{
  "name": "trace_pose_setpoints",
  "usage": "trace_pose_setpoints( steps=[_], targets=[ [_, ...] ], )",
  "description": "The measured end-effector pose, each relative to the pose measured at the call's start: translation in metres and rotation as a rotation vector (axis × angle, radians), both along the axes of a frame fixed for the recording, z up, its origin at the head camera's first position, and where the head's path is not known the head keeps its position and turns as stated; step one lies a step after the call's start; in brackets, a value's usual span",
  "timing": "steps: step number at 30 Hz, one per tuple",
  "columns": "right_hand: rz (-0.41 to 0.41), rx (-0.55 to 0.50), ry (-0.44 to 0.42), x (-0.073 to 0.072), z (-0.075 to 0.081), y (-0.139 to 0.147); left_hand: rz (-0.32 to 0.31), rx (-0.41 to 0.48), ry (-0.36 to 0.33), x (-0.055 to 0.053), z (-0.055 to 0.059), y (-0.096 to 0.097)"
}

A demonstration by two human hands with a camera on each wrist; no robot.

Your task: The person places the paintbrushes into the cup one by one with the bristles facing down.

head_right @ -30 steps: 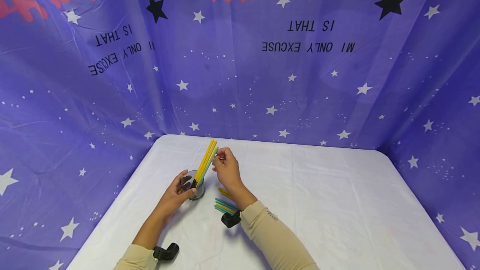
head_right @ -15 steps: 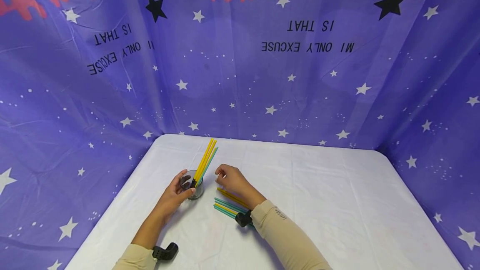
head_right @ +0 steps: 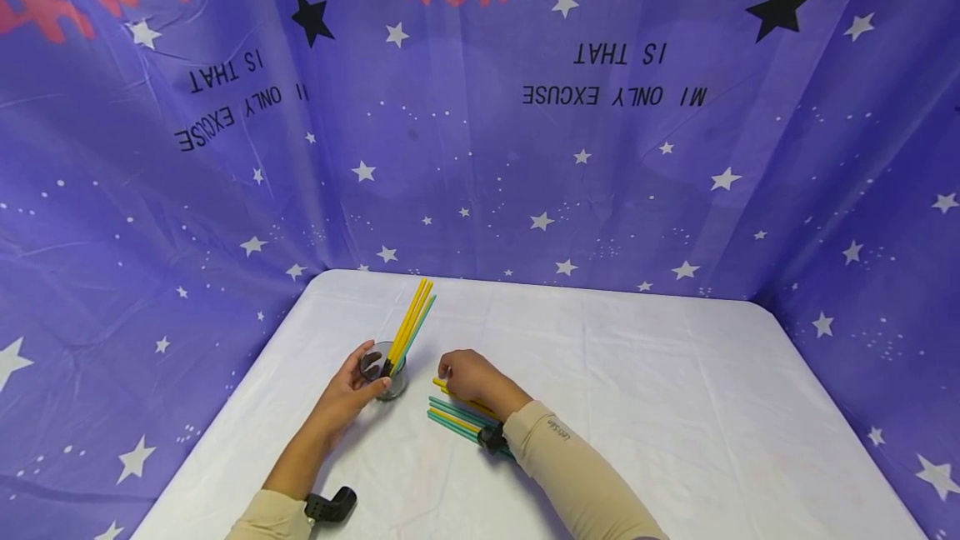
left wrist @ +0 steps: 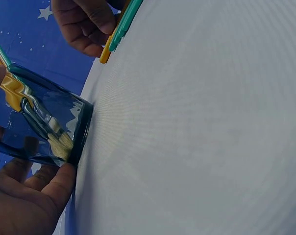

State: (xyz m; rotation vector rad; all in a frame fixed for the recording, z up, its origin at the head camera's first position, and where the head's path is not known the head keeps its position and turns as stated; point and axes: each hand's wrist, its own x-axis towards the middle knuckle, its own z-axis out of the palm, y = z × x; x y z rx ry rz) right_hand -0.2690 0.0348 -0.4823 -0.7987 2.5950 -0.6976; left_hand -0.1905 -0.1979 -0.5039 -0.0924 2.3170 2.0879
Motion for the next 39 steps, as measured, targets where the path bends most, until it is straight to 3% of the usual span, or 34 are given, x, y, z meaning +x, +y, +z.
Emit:
trace_pose_setpoints(
  steps=[14, 19, 30, 39],
  targets=[
    [0.037, 0.066, 0.009, -0.002, 0.003, -0.003, 0.001, -0.013, -0.006, 0.0, -0.001, 0.0],
    [0.05, 0.042, 0.019, -0.001, 0.011, 0.0, 0.0, 0.007, -0.008, 0.0, -0.001, 0.001],
    [0.078, -0.188, 0.14, -0.001, 0.051, 0.005, 0.002, 0.01, -0.011, 0.001, 0.001, 0.001],
    [-0.051, -0.384, 0.167, 0.0, 0.08, 0.009, 0.005, -0.002, -0.008, 0.001, 0.002, 0.001]
  ],
)
